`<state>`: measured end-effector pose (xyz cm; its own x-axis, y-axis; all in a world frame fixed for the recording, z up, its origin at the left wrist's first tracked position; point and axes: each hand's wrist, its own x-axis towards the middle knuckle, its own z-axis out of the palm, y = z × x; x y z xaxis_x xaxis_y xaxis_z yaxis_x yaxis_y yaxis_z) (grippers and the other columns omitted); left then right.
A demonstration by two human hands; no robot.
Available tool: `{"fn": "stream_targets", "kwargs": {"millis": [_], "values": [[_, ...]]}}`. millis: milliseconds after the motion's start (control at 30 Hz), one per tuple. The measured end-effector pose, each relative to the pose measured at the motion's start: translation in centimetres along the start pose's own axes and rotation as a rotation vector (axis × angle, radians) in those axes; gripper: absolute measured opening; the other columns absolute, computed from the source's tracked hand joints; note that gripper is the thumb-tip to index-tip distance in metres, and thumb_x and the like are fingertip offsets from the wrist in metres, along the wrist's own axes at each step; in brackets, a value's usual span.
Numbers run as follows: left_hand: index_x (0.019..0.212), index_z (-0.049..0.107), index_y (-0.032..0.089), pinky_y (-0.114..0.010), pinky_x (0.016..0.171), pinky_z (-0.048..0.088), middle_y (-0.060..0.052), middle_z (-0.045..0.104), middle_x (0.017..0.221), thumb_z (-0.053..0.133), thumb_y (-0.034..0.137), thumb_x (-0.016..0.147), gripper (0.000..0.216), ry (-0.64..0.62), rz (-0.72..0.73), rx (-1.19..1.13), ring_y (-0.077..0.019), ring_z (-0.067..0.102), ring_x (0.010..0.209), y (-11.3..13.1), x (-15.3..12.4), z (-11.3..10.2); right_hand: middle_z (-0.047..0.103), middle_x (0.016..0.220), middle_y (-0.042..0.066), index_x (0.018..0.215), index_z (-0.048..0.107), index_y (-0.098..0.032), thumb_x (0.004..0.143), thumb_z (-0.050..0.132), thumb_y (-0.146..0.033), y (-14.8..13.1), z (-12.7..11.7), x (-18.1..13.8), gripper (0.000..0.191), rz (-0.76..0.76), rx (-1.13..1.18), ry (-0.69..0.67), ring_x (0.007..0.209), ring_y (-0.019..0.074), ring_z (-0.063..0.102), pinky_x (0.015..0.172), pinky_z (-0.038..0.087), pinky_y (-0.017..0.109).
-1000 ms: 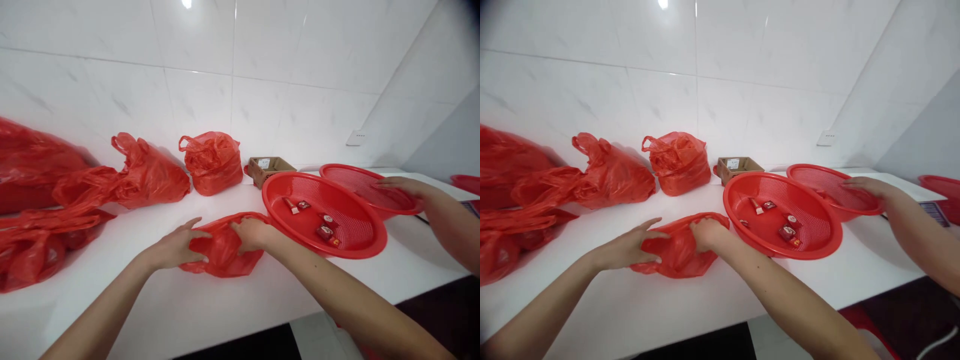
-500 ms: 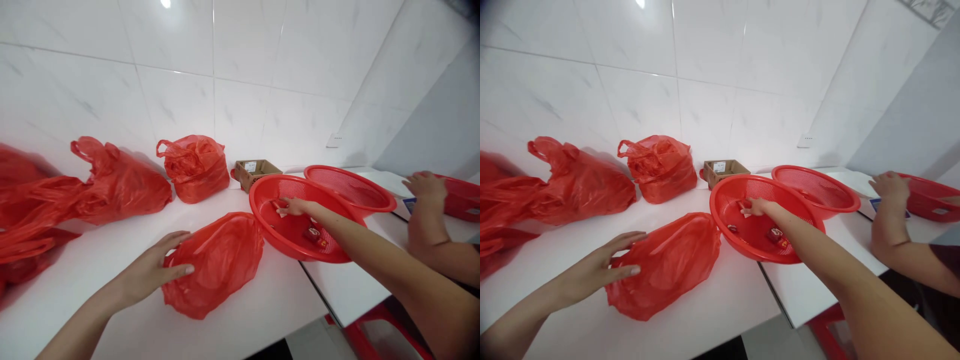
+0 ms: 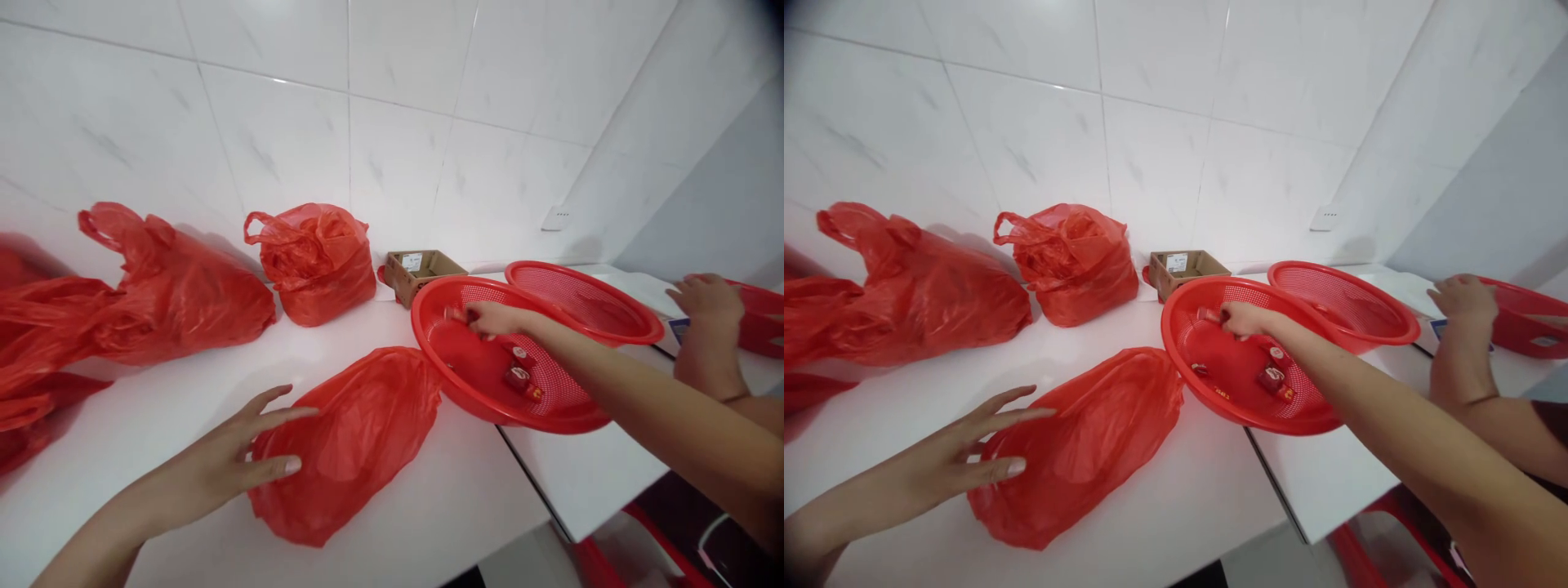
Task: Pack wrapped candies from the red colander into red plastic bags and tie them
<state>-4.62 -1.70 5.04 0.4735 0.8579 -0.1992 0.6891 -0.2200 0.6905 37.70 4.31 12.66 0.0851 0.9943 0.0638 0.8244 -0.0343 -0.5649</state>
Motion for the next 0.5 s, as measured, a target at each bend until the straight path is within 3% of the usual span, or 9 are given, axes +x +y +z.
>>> {"fn": "stream_targets", "kwargs": {"millis": [67, 167, 267, 367, 500], "values": [[0.131, 0.055, 0.044, -0.042, 0.094, 0.053, 0.000, 0.033, 0.155, 0.067, 0.048, 0.077, 0.056, -0.017, -0.007, -0.007, -0.0362, 0.045, 0.132, -0.4, 0.3, 0.0, 0.066, 0.081, 0.004, 0.089, 0.062, -0.015, 0.081, 0.065, -0.020, -1.9, -0.5, -0.1, 0.010, -0.037, 0.113, -0.182, 0.071, 0.0160, 0.064, 0.063, 0.053, 0.028], [0.129, 0.058, 0.039, -0.041, 0.098, 0.049, -0.002, 0.046, 0.147, 0.071, 0.046, 0.073, 0.058, -0.048, 0.041, -0.030, -0.0348, 0.048, 0.129, -0.6, 1.4, -0.1, 0.067, 0.090, 0.003, 0.099, 0.059, -0.021, 0.083, 0.058, -0.024, -6.1, 0.5, -2.0, 0.017, -0.208, 0.322, -0.427, 0.081, 0.0171, 0.066, 0.067, 0.053, 0.028], [0.134, 0.055, 0.034, -0.039, 0.098, 0.049, -0.003, 0.049, 0.144, 0.069, 0.044, 0.074, 0.063, -0.091, 0.059, -0.064, -0.0328, 0.049, 0.128, 0.4, 2.7, -0.7, 0.067, 0.090, 0.003, 0.096, 0.057, -0.021, 0.081, 0.056, -0.023, -9.8, 4.6, -4.5, 0.015, -0.319, 0.129, -0.602, 0.076, 0.0174, 0.066, 0.061, 0.053, 0.027], [0.141, 0.046, 0.033, -0.036, 0.093, 0.051, -0.002, 0.046, 0.147, 0.065, 0.038, 0.077, 0.067, -0.129, 0.063, -0.057, -0.0307, 0.050, 0.126, 2.0, 3.2, -1.7, 0.067, 0.097, 0.007, 0.092, 0.059, -0.019, 0.078, 0.057, -0.017, -11.1, 10.3, -5.1, 0.015, -0.350, -0.216, -0.567, 0.086, 0.0244, 0.067, 0.065, 0.053, 0.031], [0.147, 0.034, 0.034, -0.037, 0.088, 0.053, -0.004, 0.053, 0.140, 0.060, 0.032, 0.079, 0.073, -0.174, 0.044, -0.100, -0.0292, 0.059, 0.115, 3.2, 2.6, -2.9, 0.061, 0.116, 0.017, 0.104, 0.061, -0.014, 0.075, 0.056, -0.003, -10.2, 15.4, -4.0, 0.031, -0.252, -0.280, -0.398, 0.106, 0.0365, 0.061, 0.084, 0.050, 0.045]]}}
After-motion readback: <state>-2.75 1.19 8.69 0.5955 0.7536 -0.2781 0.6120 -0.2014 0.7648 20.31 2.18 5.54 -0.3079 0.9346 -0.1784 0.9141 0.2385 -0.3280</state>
